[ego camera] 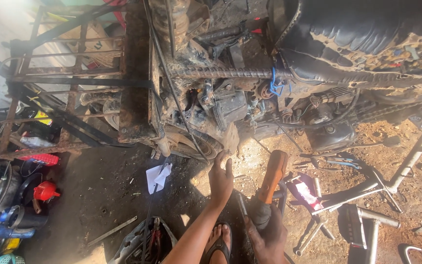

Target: Welding components onto a motorcycle frame and using a hammer to adjust the alignment.

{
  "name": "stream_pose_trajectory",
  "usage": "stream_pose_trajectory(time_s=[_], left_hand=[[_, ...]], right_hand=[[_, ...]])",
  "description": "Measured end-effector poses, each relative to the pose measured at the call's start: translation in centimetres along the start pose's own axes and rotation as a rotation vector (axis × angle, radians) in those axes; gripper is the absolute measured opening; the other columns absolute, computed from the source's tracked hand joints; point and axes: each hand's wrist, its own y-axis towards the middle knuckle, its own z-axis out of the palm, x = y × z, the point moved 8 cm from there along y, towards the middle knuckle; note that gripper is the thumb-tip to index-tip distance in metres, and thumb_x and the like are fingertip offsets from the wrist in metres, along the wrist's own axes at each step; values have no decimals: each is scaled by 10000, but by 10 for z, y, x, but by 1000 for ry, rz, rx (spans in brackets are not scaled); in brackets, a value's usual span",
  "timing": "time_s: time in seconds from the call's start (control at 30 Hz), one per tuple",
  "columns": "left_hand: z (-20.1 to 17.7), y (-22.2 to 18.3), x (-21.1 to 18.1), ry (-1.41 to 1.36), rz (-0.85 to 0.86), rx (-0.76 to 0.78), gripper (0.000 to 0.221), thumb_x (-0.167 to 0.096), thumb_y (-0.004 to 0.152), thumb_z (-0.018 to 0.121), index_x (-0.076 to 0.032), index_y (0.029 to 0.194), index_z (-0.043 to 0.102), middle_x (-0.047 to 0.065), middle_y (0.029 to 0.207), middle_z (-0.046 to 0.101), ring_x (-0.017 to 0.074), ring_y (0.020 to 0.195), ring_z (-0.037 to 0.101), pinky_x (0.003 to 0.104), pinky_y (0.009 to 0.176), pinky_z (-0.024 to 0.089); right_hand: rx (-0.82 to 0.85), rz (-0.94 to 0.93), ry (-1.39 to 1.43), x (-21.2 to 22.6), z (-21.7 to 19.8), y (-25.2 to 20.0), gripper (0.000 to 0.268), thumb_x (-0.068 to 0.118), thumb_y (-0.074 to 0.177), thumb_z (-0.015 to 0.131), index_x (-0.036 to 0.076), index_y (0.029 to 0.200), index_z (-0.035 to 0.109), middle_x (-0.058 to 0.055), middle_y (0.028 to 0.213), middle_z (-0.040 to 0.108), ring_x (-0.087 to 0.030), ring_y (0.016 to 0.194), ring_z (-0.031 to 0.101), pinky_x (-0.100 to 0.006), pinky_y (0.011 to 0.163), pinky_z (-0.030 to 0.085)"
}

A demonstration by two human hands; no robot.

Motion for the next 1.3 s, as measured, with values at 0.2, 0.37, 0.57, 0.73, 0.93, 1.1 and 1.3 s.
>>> stream_pose_trajectory(time_s=[0.2,0.37,0.57,0.73,0.93,1.1,1.3], left_hand=[[-16,-8,-21,-69,7,4,409,-196,1040,570,28,1380,533,218,1316,682,358,1039,716,411,859,553],[-6,-20,7,-96,-146,46,409,-226,1012,584,7,1348,553,168,1246,715,314,799,734,383,716,549],[2,-32,10,-144,-114,61,390,-234,1028,588,28,1317,576,173,1223,719,218,768,737,352,685,568],[3,-32,-4,-172,-190,115,415,-257,1019,564,12,1335,565,143,1230,724,189,657,721,325,612,568],[5,-27,2,-194,-146,105,412,-269,1038,542,16,1334,573,133,1190,737,141,612,701,296,549,565],[-10,-2,-2,-103,-127,10,373,-275,1049,522,-11,1284,641,123,1011,788,145,522,686,308,426,511],[-28,17,-40,-205,-63,-116,415,-229,1031,554,9,1370,577,150,1002,789,173,534,714,299,449,563]], right_hand=[[-10,-85,134,-5,10,-8,822,253,754,830,-109,1393,460,-262,1119,739,-279,1095,716,-384,941,544],[24,-32,208,8,11,-14,782,206,764,816,-109,1386,462,-242,1121,757,-258,1083,725,-377,941,544],[42,-49,167,14,11,-13,746,165,750,831,-91,1361,488,-241,1117,755,-249,1080,728,-374,931,543],[88,10,251,15,10,-10,697,158,762,811,-79,1346,512,-235,1106,774,-246,1063,744,-364,913,566],[35,-24,298,4,6,-9,748,159,768,810,-98,1383,472,-235,1127,759,-244,1075,715,-362,932,540],[12,-21,252,7,-2,-3,781,212,774,810,-90,1404,462,-235,1151,745,-266,1092,712,-377,945,536],[-7,-4,134,11,-10,0,773,237,766,806,-82,1392,484,-238,1133,751,-282,1101,723,-386,958,530]])
